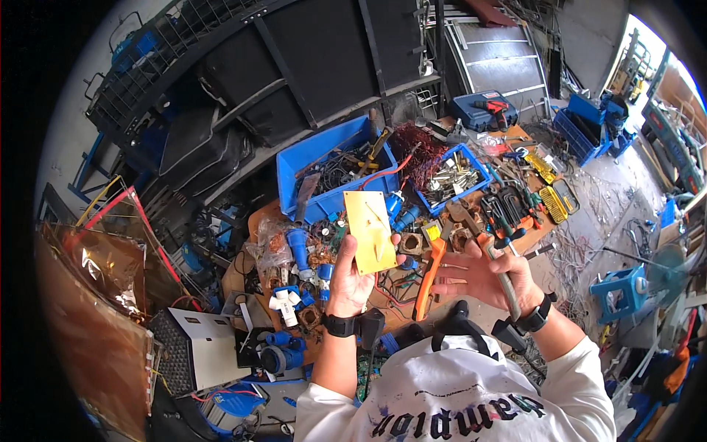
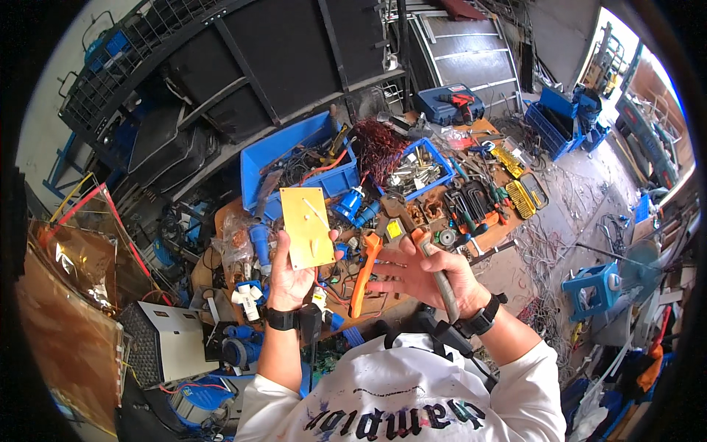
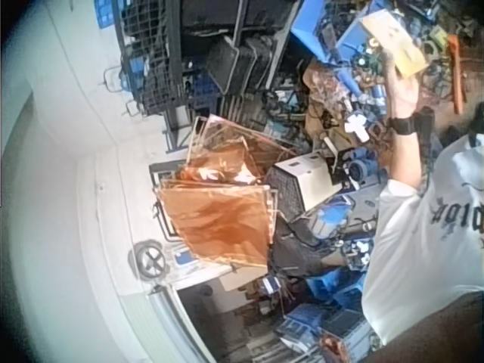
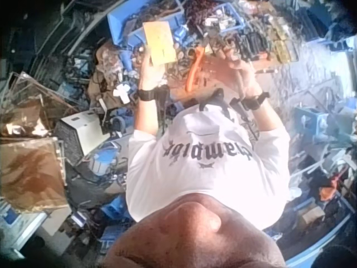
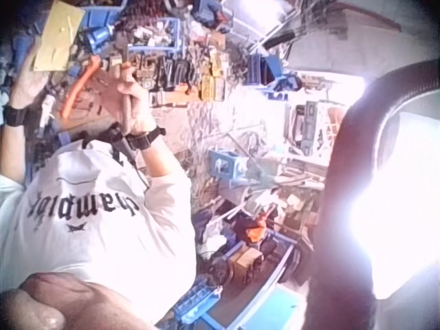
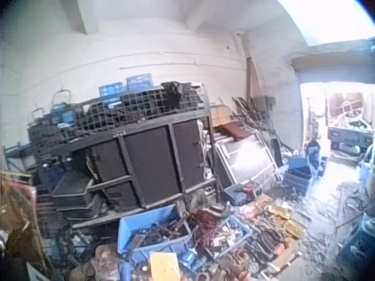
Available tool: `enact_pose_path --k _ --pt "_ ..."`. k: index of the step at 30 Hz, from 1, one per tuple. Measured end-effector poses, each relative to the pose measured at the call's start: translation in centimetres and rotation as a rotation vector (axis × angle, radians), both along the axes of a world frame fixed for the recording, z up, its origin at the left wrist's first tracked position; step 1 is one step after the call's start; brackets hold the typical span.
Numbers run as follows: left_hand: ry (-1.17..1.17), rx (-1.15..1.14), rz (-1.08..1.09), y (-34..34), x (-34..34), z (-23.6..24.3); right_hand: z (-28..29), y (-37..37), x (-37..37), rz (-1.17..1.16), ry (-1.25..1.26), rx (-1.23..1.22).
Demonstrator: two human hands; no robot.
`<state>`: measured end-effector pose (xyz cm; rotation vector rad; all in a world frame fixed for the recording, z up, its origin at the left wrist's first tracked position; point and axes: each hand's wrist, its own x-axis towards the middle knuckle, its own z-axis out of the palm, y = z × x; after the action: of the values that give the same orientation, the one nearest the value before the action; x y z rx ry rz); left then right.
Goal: The person uses pliers to strip the insulation from wires attached to a yellow rectangular component. They then peel a white adhesive strip off the component and place it on the workbench. Finally, the person picks up a small black electrical component with attached wires and uses pliers to strip the wire ends.
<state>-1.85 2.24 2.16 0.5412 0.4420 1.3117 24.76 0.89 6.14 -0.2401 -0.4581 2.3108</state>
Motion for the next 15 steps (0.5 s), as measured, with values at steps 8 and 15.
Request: enact_pose_path --k 8,15 --pt "0.508 0.113 0.281 0.5 2.6 1.7 -1.5 0.6 2.1 -0.062 0.046 -0.073" --pt "0.851 0.216 0.418 1.1 5.6 3.0 -2.3 2.6 4.3 0.067 0.043 -0.03"
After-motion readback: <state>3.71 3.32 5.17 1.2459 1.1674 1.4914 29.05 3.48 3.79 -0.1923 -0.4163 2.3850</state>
